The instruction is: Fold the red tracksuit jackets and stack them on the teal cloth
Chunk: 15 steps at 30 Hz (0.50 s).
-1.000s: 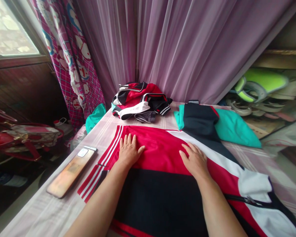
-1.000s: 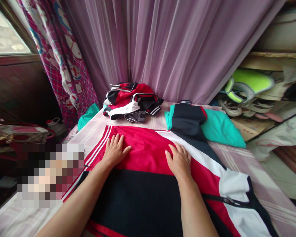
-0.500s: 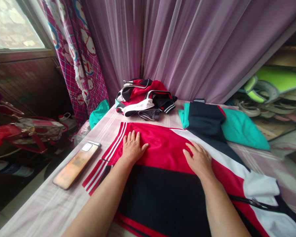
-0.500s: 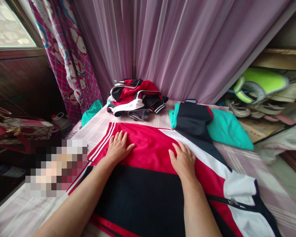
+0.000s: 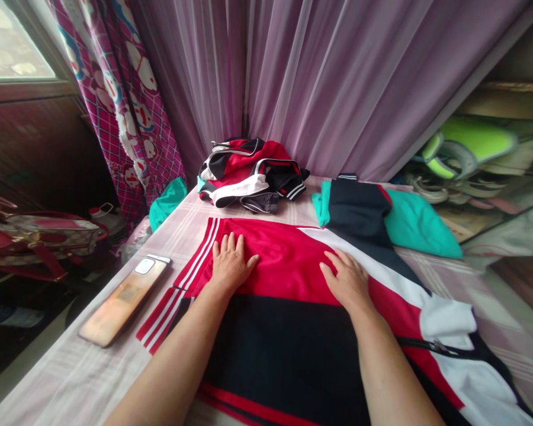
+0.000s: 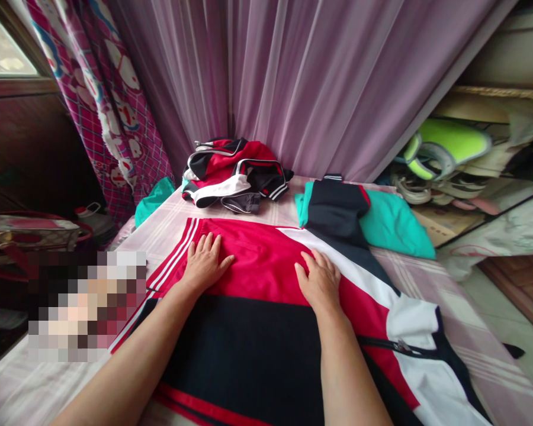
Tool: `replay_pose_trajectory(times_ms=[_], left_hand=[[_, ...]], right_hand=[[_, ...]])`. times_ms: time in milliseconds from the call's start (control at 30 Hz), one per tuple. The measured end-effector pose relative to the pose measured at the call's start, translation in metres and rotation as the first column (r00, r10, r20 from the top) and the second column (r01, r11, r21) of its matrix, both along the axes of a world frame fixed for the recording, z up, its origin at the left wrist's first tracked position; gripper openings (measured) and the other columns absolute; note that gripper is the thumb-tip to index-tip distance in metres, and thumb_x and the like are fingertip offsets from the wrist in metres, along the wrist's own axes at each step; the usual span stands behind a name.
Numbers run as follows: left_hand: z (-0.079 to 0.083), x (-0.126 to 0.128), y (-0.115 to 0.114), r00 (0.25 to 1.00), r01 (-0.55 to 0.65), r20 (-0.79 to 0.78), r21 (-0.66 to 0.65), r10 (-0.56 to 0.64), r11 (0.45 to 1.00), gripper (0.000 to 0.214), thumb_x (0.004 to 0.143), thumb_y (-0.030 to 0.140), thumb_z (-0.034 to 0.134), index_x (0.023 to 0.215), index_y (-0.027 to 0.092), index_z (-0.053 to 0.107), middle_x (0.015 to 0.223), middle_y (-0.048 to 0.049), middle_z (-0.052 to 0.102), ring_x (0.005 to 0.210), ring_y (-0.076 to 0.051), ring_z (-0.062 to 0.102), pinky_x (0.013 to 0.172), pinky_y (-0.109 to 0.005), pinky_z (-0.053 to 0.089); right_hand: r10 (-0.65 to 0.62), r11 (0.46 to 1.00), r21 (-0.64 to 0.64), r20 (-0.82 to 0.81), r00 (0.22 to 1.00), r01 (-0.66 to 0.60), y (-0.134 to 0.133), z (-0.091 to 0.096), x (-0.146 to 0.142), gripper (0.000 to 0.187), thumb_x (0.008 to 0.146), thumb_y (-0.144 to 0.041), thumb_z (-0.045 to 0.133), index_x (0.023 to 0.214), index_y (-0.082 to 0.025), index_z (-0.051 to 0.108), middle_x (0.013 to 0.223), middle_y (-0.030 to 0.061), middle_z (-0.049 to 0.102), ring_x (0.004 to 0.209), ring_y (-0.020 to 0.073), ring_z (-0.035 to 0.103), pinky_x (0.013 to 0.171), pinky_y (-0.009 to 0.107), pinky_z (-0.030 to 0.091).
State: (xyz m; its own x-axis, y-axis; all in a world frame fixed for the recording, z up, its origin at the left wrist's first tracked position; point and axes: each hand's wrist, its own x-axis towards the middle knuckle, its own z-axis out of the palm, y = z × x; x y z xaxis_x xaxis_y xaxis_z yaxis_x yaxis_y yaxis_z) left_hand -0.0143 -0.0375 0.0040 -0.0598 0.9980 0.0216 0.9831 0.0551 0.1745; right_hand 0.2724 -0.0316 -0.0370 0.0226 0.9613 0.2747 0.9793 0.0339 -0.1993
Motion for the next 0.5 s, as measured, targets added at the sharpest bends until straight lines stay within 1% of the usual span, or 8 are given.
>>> replay_pose_trajectory(times_ms=[200, 500], left_hand=[[0.0049, 0.0036, -0.0012, 0.995, -0.022, -0.097, -0.036, 0.018, 0.999, 0.077, 0.095, 0.060, 0.041, 0.154, 0.011, 0.035, 0.161, -0.0193, 0.031, 0.150, -0.036, 0.025, 0.122, -0.054, 0.018], [0.0023, 0.0019, -0.0002, 0.994, -0.013, -0.105, -0.029, 0.010, 0.999, 0.076, 0.096, 0.061, 0.039, 0.154, 0.012, 0.035, 0.161, -0.0191, 0.032, 0.150, -0.036, 0.026, 0.121, -0.055, 0.020]], right_hand=[[0.002, 0.998, 0.062, -0.020, 1.000, -0.001, -0.0007, -0.0012, -0.0021, 0.038, 0.093, -0.034, 0.048, 0.122, -0.022, 0.069, 0.139, 0.0105, 0.061, 0.128, 0.0279, 0.053, 0.107, 0.046, 0.040], [0.019, 0.995, 0.095, -0.039, 0.999, -0.015, -0.0003, -0.0032, -0.0012, 0.039, 0.092, -0.034, 0.048, 0.122, -0.021, 0.069, 0.137, 0.0125, 0.062, 0.126, 0.0302, 0.054, 0.105, 0.049, 0.041]])
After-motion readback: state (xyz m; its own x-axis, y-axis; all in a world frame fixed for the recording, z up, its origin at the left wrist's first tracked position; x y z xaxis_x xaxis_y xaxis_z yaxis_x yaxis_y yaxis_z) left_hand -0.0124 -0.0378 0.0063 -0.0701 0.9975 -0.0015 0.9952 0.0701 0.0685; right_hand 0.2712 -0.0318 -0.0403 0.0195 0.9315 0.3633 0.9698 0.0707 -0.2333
